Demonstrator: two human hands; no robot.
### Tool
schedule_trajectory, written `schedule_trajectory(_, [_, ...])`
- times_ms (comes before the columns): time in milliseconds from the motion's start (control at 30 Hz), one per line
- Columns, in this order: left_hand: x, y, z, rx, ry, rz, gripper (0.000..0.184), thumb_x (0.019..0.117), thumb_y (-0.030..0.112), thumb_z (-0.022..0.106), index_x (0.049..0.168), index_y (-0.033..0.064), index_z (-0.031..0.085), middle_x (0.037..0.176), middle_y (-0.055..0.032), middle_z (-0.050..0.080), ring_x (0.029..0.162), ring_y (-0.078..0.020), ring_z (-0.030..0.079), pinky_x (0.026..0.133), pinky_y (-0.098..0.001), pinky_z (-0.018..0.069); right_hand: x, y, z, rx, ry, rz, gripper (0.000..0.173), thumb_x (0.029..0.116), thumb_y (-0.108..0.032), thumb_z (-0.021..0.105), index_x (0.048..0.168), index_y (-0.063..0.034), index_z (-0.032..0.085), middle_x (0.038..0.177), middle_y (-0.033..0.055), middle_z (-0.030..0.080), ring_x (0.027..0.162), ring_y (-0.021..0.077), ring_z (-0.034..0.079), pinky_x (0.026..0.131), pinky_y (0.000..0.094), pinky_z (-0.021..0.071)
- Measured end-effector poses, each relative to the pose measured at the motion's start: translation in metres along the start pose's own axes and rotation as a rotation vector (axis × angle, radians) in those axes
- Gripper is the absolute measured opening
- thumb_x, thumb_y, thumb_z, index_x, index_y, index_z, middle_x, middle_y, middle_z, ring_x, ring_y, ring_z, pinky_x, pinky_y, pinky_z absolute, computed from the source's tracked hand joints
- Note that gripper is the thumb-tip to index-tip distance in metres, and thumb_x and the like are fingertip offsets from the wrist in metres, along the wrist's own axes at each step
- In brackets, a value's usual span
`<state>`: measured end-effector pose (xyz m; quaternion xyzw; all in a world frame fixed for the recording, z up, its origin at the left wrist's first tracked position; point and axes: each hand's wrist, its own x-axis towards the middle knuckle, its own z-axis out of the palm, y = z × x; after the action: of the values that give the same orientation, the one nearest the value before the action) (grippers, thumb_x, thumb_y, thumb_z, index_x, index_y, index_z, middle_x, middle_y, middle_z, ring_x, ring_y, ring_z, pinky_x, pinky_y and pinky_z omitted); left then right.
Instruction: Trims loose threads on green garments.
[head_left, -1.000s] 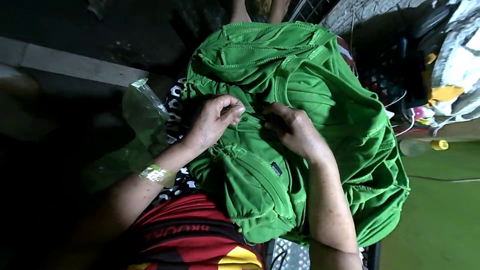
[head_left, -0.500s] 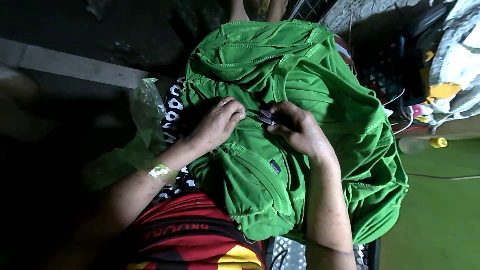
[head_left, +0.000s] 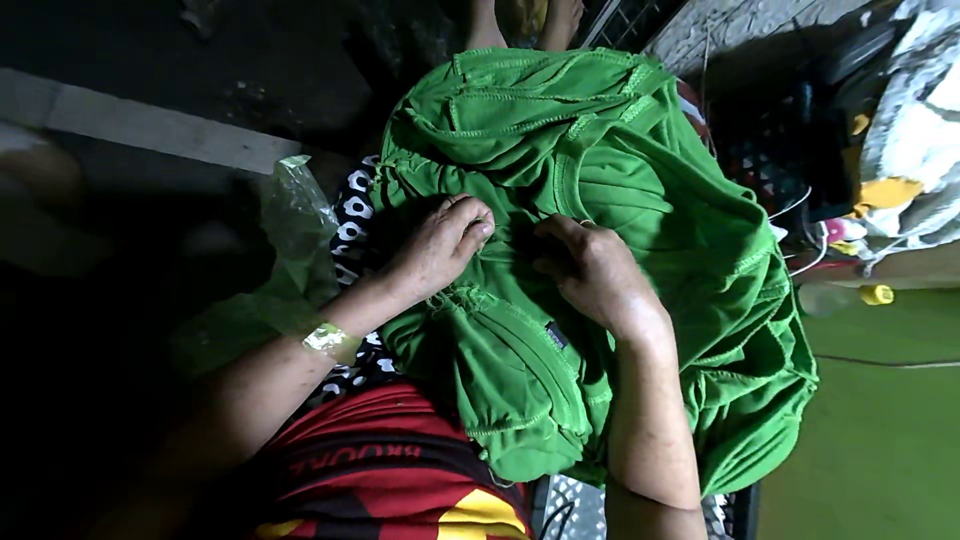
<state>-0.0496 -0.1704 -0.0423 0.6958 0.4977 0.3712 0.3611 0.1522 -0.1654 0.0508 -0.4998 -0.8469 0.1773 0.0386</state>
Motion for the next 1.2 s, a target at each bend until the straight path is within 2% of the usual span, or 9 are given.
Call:
schedule_trajectory(200, [0.001,-0.004,0.002,-0.013,0.022,0.006,0.023,0.1064,0.014,0.049,0.109,-0.0033,0.065,0.109,-0.0184,0.064,0.095,-0.0211,0.065,0.088,-0.0363,0.0538,0.014,0.008,0.004,0.001,-0.078,0.007,0.027,0.0910,-0.008,0.070,0.118,-0.0060,0.071,0.101,0.0211,0.069,0.092,0.0405,0.069,0.075,0.0600,0.0541])
schedule_trajectory(633, [0.000,-0.004,0.003,-0.069,0.032,-0.038,0.023,0.1060,0.015,0.050,0.110,-0.0025,0.065,0.105,-0.0156,0.065,0.091,-0.0175,0.066,0.086,-0.0337,0.0546,0.007,0.003,0.011,-0.041,0.015,-0.062,0.023,0.0894,-0.003,0.072,0.112,-0.0078,0.073,0.101,0.0214,0.069,0.087,0.0403,0.070,0.068,0.0577,0.0549])
schedule_trajectory(767, [0.002,-0.005,-0.009,-0.192,0.020,-0.112,0.023,0.1067,0.016,0.050,0.113,-0.0017,0.063,0.094,-0.0070,0.066,0.082,-0.0062,0.066,0.080,-0.0247,0.0563,0.015,0.019,0.017,0.056,0.010,-0.076,0.023,0.0930,-0.004,0.066,0.115,-0.0060,0.072,0.105,0.0204,0.070,0.095,0.0399,0.070,0.077,0.0613,0.0547])
schedule_trajectory(833, [0.002,0.007,-0.016,-0.246,0.050,-0.123,0.021,0.1061,0.016,0.050,0.112,-0.0004,0.062,0.092,-0.0031,0.065,0.080,-0.0017,0.064,0.077,-0.0202,0.0552,0.011,0.025,0.012,0.149,0.016,-0.058,0.026,0.0945,-0.005,0.066,0.121,-0.0033,0.067,0.100,0.0178,0.070,0.087,0.0346,0.070,0.075,0.0567,0.0559])
schedule_trajectory(900, [-0.004,0.031,-0.019,-0.278,0.095,-0.050,0.022,0.1050,0.013,0.052,0.112,-0.0040,0.064,0.098,-0.0079,0.066,0.084,-0.0063,0.066,0.078,-0.0246,0.0577,0.004,0.021,0.001,0.240,0.016,-0.029,0.033,0.0962,-0.004,0.066,0.128,-0.0033,0.057,0.097,0.0154,0.068,0.076,0.0255,0.067,0.065,0.0457,0.0566])
schedule_trajectory(1033, [-0.016,0.093,-0.001,-0.350,0.110,0.343,0.012,0.0954,0.004,0.064,0.096,-0.0056,0.072,0.095,-0.0131,0.070,0.093,-0.0147,0.067,0.086,-0.0284,0.0564,0.024,0.005,-0.006,0.530,0.022,-0.078,0.034,0.0923,-0.006,0.060,0.126,-0.0031,0.054,0.103,0.0012,0.064,0.083,-0.0002,0.062,0.074,0.0191,0.0543])
schedule_trajectory(1067, [-0.017,0.109,0.005,-0.382,0.062,0.406,0.012,0.0955,0.003,0.064,0.095,-0.0054,0.073,0.094,-0.0130,0.071,0.094,-0.0154,0.067,0.087,-0.0283,0.0549,0.032,-0.003,-0.005,0.604,0.012,-0.101,0.033,0.0945,-0.007,0.062,0.126,-0.0029,0.053,0.104,-0.0001,0.063,0.086,-0.0015,0.063,0.076,0.0178,0.0551])
schedule_trajectory(1133, [-0.023,0.137,0.015,-0.458,-0.005,0.522,0.013,0.0961,0.001,0.062,0.094,-0.0075,0.072,0.092,-0.0167,0.070,0.093,-0.0209,0.067,0.085,-0.0305,0.0527,0.050,-0.024,-0.001,0.652,0.004,-0.132,0.045,0.0906,-0.011,0.070,0.131,-0.0041,0.051,0.111,0.0015,0.064,0.090,0.0007,0.065,0.077,0.0196,0.0564])
schedule_trajectory(1200, [-0.030,0.159,0.024,-0.523,-0.001,0.632,0.012,0.0941,-0.002,0.063,0.090,-0.0096,0.071,0.086,-0.0203,0.068,0.085,-0.0251,0.067,0.079,-0.0300,0.0524,0.065,-0.050,0.005,0.539,-0.041,-0.112,0.078,0.0835,-0.019,0.083,0.148,-0.0066,0.043,0.126,0.0128,0.063,0.098,0.0141,0.065,0.081,0.0328,0.0554])
